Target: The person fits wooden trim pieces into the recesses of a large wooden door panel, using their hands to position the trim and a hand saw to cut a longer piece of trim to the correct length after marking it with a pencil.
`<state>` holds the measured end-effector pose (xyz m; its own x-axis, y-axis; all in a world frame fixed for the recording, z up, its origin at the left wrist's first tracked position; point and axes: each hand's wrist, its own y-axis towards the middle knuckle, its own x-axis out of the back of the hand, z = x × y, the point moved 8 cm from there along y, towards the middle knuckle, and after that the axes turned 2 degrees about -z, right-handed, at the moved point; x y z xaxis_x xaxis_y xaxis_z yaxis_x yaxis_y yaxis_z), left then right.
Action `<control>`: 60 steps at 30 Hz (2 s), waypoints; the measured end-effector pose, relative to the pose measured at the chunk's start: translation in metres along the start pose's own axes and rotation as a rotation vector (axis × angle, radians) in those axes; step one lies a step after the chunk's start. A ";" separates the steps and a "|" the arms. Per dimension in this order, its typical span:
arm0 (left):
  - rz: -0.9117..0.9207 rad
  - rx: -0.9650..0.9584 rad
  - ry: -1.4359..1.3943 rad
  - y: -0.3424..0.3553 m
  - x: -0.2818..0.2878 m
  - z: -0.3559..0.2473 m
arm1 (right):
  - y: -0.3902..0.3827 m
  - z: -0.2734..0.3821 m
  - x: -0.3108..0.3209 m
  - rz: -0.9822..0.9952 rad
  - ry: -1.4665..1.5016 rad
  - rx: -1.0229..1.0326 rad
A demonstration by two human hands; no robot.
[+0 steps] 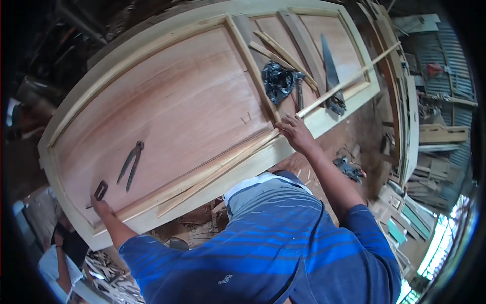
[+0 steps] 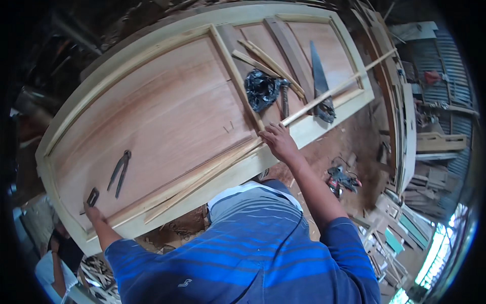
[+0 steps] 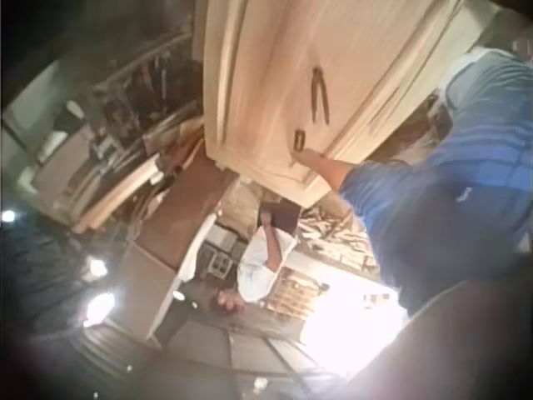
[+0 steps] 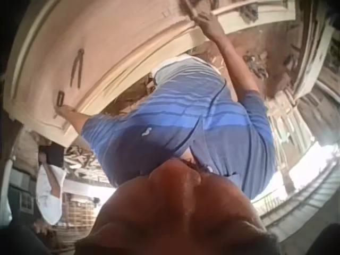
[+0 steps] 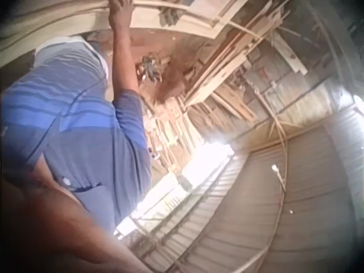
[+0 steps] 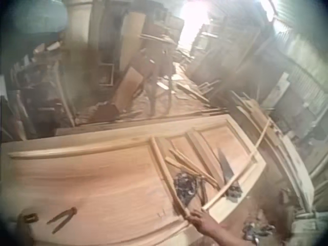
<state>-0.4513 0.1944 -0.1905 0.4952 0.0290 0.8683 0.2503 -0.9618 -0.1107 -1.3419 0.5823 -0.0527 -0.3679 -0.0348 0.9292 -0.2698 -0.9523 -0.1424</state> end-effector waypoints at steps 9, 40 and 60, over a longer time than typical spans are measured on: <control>-0.260 -0.078 0.591 0.001 0.031 -0.024 | -0.018 -0.008 0.013 -0.198 0.074 -0.248; 0.481 -0.688 -0.326 -0.517 -0.238 -0.611 | -0.018 -0.043 0.057 -0.187 0.743 -0.017; -0.087 -0.840 -0.014 -0.527 -0.281 -0.587 | 0.028 -0.071 -0.016 0.227 0.893 0.134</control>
<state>-1.2105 0.5340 -0.0925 0.5142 0.1106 0.8505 -0.4108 -0.8387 0.3575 -1.4072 0.5776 -0.0962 -0.9625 -0.0316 0.2693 -0.0229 -0.9802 -0.1967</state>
